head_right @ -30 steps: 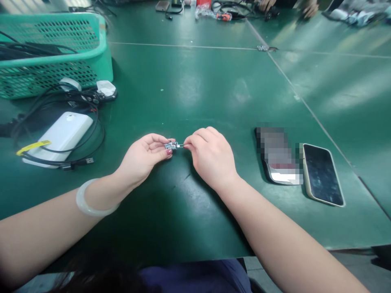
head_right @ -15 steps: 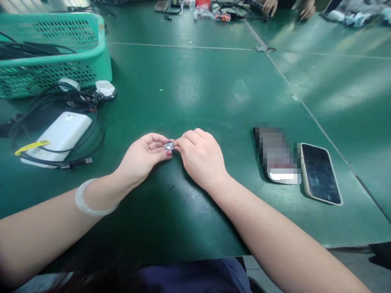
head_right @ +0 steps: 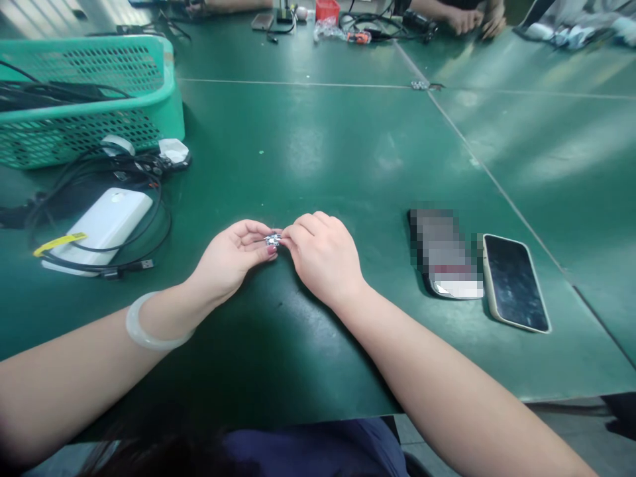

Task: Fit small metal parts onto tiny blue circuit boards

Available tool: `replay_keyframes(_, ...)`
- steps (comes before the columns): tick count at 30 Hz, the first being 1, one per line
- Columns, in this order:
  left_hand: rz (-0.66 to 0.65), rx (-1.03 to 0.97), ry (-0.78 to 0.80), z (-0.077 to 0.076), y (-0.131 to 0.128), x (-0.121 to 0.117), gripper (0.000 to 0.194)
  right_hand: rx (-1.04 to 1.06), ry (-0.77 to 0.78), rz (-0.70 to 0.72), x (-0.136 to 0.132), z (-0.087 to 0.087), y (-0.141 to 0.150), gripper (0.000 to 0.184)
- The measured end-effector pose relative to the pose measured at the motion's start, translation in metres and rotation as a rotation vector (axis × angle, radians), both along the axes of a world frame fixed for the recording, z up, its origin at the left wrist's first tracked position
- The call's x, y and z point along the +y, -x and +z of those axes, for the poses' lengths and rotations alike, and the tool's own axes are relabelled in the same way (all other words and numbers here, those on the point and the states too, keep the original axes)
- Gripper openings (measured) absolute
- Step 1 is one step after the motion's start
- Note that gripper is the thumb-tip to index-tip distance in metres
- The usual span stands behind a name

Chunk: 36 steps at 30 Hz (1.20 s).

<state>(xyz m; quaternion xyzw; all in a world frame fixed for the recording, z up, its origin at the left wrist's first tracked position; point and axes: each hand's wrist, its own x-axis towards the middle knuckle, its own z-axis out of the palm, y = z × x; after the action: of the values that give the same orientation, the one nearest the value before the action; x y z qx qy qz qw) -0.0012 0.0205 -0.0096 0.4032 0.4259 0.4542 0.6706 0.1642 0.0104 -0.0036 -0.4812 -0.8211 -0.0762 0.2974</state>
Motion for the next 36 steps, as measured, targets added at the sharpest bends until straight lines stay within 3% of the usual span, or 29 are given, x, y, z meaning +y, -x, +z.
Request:
replay_keyframes(9, 0.056, -0.087, 0.015, -0.002, 0.003, 0.001, 0.024, 0.13, -0.043, -0.005, 0.003, -0.002, -0.006, 0.019)
replay_keyframes(14, 0.159, -0.168, 0.14, 0.003, 0.01, -0.007, 0.013, 0.213, 0.06, -0.018, 0.006, -0.009, -0.016, 0.017)
replay_keyframes(18, 0.278, -0.177, 0.229, 0.009, 0.036, -0.026, 0.014, 0.269, 0.152, -0.037, 0.006, -0.01, -0.021, 0.016)
replay_keyframes(21, 0.475, -0.087, 0.266, 0.017, 0.069, -0.047, 0.018, 0.295, 0.203, -0.034, 0.005, -0.009, -0.022, 0.017)
replay_keyframes(23, 0.594, 0.033, 0.283, 0.023, 0.093, -0.062, 0.015, 0.301, 0.23, -0.027, 0.005, -0.009, -0.022, 0.018)
replay_keyframes(28, 0.705, 0.478, 0.234, 0.029, 0.148, -0.091, 0.01, 0.273, 0.298, -0.009, 0.005, -0.011, -0.018, 0.02)
replay_keyframes(30, 0.653, 0.719, 0.24, 0.027, 0.163, -0.098, 0.016, 0.256, 0.322, -0.002, 0.005, -0.012, -0.017, 0.021)
replay_keyframes(32, 0.516, 0.989, 0.184, 0.025, 0.171, -0.1, 0.021, 0.245, 0.344, -0.002, 0.005, -0.013, -0.016, 0.022)
replay_keyframes(36, 0.33, 1.465, -0.096, 0.024, 0.17, -0.101, 0.02, 0.239, 0.383, -0.013, 0.005, -0.014, -0.016, 0.023)
